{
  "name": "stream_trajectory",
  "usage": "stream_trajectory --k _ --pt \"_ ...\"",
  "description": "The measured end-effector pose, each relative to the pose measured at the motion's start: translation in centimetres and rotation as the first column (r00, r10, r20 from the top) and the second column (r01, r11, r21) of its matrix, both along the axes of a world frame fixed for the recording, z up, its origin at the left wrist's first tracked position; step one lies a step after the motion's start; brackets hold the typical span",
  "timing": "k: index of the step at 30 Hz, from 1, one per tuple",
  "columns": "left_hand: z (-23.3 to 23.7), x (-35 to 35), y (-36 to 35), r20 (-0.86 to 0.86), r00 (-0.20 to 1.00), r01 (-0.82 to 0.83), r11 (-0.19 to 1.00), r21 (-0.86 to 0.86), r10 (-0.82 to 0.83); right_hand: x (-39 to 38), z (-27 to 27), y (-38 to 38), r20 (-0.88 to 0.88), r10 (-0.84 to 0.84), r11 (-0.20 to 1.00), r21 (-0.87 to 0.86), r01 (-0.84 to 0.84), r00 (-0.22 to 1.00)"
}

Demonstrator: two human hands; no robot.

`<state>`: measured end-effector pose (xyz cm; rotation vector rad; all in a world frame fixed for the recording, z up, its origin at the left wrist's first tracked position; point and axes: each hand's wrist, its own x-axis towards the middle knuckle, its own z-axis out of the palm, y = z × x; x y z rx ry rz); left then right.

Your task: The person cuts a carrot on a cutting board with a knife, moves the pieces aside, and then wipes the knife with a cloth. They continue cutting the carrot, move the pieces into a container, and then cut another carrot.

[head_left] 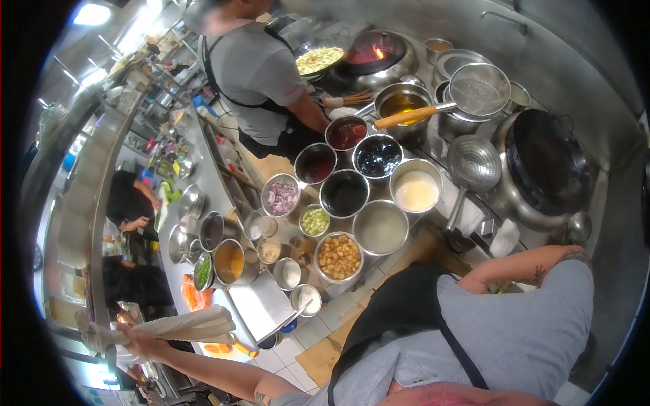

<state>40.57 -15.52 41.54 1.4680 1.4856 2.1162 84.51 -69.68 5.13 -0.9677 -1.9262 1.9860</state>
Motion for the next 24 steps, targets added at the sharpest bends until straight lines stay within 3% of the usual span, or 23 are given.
stream_trajectory --k 6,9,12,18,24 --pt "0.0 -1.1 1.0 -0.006 1.0 -0.002 0.998 -0.056 0.001 0.0 -1.2 -0.4 -0.02 -0.075 0.992 -0.106 0.073 0.997" --pt "-0.5 -1.2 1.6 -0.004 1.0 -0.018 0.998 0.058 0.019 0.0 -1.3 -0.5 -0.018 -0.063 0.994 -0.091 0.061 0.998" --pt "-0.2 -1.9 1.9 0.013 1.0 0.003 0.993 -0.115 -0.001 0.0 -1.5 -0.5 -0.039 -0.06 0.995 -0.079 0.057 0.997" --pt "-0.5 -2.4 2.9 -0.067 0.994 -0.08 0.996 0.046 0.083 0.1 -0.9 -0.3 0.033 -0.043 0.996 -0.079 0.045 0.999" --pt "-0.7 -3.7 3.7 -0.142 0.987 -0.073 0.997 0.029 0.076 -0.1 -1.1 -0.3 -0.008 -0.051 0.997 -0.065 0.05 0.999"
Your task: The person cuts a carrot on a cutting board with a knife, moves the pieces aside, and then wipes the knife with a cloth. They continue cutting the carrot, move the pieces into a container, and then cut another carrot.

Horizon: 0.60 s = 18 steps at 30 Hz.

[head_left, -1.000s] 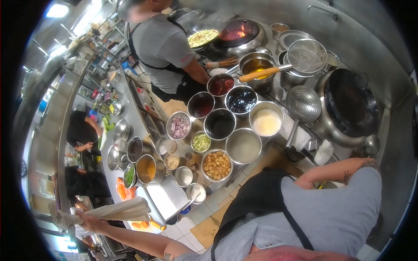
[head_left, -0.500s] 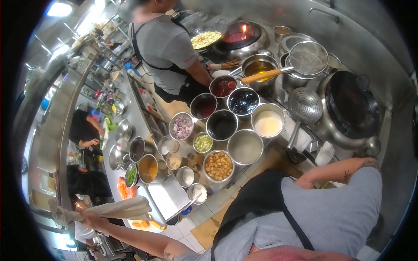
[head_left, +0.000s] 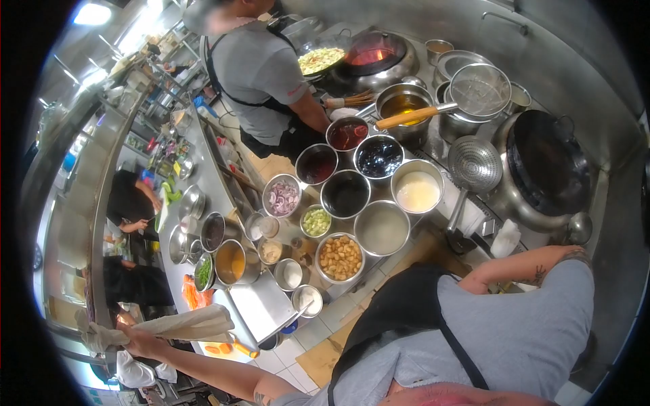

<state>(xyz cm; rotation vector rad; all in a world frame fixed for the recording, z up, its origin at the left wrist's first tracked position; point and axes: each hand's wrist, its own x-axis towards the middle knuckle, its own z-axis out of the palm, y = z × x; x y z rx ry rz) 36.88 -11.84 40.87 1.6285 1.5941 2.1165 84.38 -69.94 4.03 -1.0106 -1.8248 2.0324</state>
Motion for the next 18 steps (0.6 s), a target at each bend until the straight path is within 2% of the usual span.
stream_trajectory --k 3,7,9,12,14,18 --pt "-0.1 0.7 -0.3 0.045 0.999 0.018 0.999 0.029 -0.02 0.1 0.5 0.2 0.016 0.025 1.0 -0.013 -0.025 1.0" --pt "0.0 0.5 -0.1 0.082 0.996 0.022 1.0 -0.014 -0.021 0.0 1.1 0.3 0.012 0.027 0.999 -0.041 -0.027 1.0" --pt "0.2 1.2 -0.7 0.112 0.993 0.02 1.0 -0.009 -0.019 -0.1 0.5 0.2 0.0 0.024 1.0 -0.007 -0.024 1.0" --pt "0.6 3.3 -2.4 0.138 0.99 0.02 0.996 0.086 -0.032 -0.2 -0.6 -0.1 0.009 0.052 0.996 0.074 -0.052 0.999" --pt "0.7 3.3 -2.4 0.146 0.989 0.005 0.999 0.05 -0.012 -0.1 -0.7 0.0 0.038 0.088 0.989 0.113 -0.092 0.995" --pt "0.5 2.6 -1.8 0.091 0.995 0.037 0.995 0.093 -0.045 -0.1 -0.7 -0.1 0.012 0.076 0.992 0.103 -0.077 0.997"
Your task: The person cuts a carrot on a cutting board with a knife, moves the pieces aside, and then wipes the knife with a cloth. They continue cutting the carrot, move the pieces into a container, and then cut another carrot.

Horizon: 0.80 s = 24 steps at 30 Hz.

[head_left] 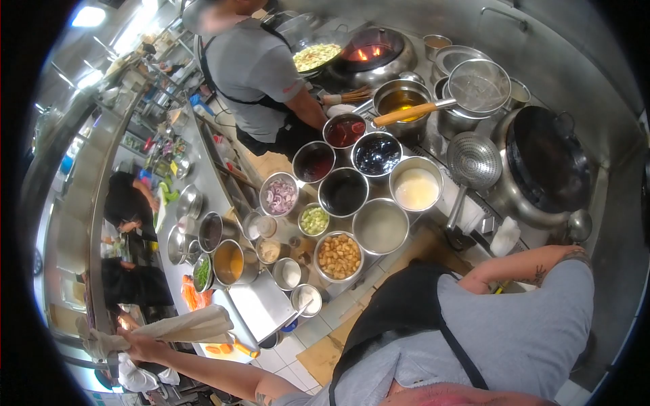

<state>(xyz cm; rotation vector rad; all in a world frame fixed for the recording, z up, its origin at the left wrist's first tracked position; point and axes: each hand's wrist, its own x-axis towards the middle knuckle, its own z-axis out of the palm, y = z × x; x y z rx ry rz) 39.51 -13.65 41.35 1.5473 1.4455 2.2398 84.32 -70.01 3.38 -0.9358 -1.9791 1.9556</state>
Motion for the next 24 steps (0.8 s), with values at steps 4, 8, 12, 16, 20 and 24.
stream_trajectory --k 4,8,12,16,20,24 --pt "-0.2 -0.9 1.2 0.026 1.0 -0.006 1.0 -0.017 0.006 0.0 0.0 -0.1 -0.065 -0.063 0.997 -0.054 0.06 0.996" --pt "-0.4 -1.5 1.5 -0.026 1.0 -0.014 1.0 -0.007 0.014 0.2 0.4 0.3 -0.027 -0.051 0.994 -0.095 0.048 0.998" --pt "0.1 -0.8 0.8 -0.035 0.998 -0.051 0.996 -0.078 0.048 0.0 -0.2 0.2 -0.069 -0.064 0.993 -0.1 0.057 0.996" --pt "0.0 -1.2 1.4 0.008 0.999 -0.046 0.994 -0.097 0.047 0.3 1.3 1.1 -0.045 0.005 0.999 -0.054 -0.008 0.999" --pt "0.2 -0.1 0.6 0.037 0.997 -0.071 0.993 -0.096 0.075 0.6 2.4 1.1 -0.037 -0.026 0.995 -0.093 0.023 0.999" --pt "0.2 0.0 0.3 0.014 0.996 -0.091 0.991 -0.101 0.093 0.5 1.9 0.8 -0.042 -0.049 0.99 -0.134 0.043 0.998"
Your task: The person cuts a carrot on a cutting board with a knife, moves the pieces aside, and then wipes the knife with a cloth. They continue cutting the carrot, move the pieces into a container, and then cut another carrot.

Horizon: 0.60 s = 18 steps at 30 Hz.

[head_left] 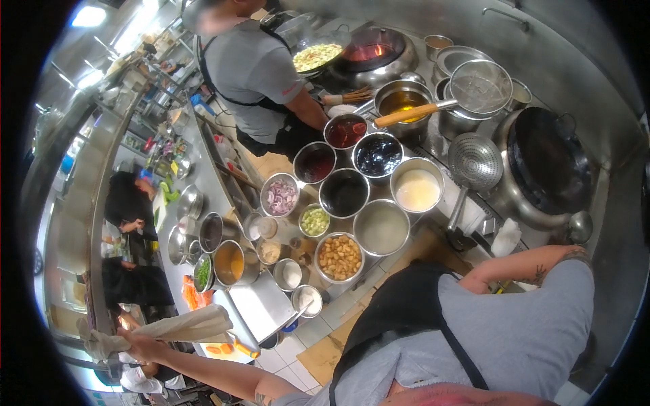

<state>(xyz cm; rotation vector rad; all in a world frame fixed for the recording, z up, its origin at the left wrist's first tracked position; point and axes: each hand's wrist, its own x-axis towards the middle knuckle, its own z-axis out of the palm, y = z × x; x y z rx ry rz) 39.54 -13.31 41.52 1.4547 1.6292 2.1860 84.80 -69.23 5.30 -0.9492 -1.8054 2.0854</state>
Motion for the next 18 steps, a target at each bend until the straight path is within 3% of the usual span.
stream_trajectory --k 6,9,15,18 --pt "0.3 1.0 -1.0 -0.048 0.997 -0.052 0.999 0.004 0.052 -0.1 -1.5 -0.6 0.046 -0.005 1.0 0.019 0.004 0.999" --pt "0.1 0.2 0.2 0.029 0.999 -0.023 0.999 -0.028 0.024 -0.2 -1.9 -0.8 0.042 -0.017 1.0 0.012 0.016 0.999" --pt "-0.5 -1.1 0.9 -0.103 0.993 -0.051 0.999 -0.012 0.049 0.0 -1.2 -0.6 0.031 -0.004 0.999 0.045 0.002 0.999" --pt "-0.4 -0.4 0.3 -0.09 0.995 -0.054 0.998 -0.029 0.051 -0.2 -1.6 -0.8 -0.004 -0.019 0.999 0.039 0.019 1.0"
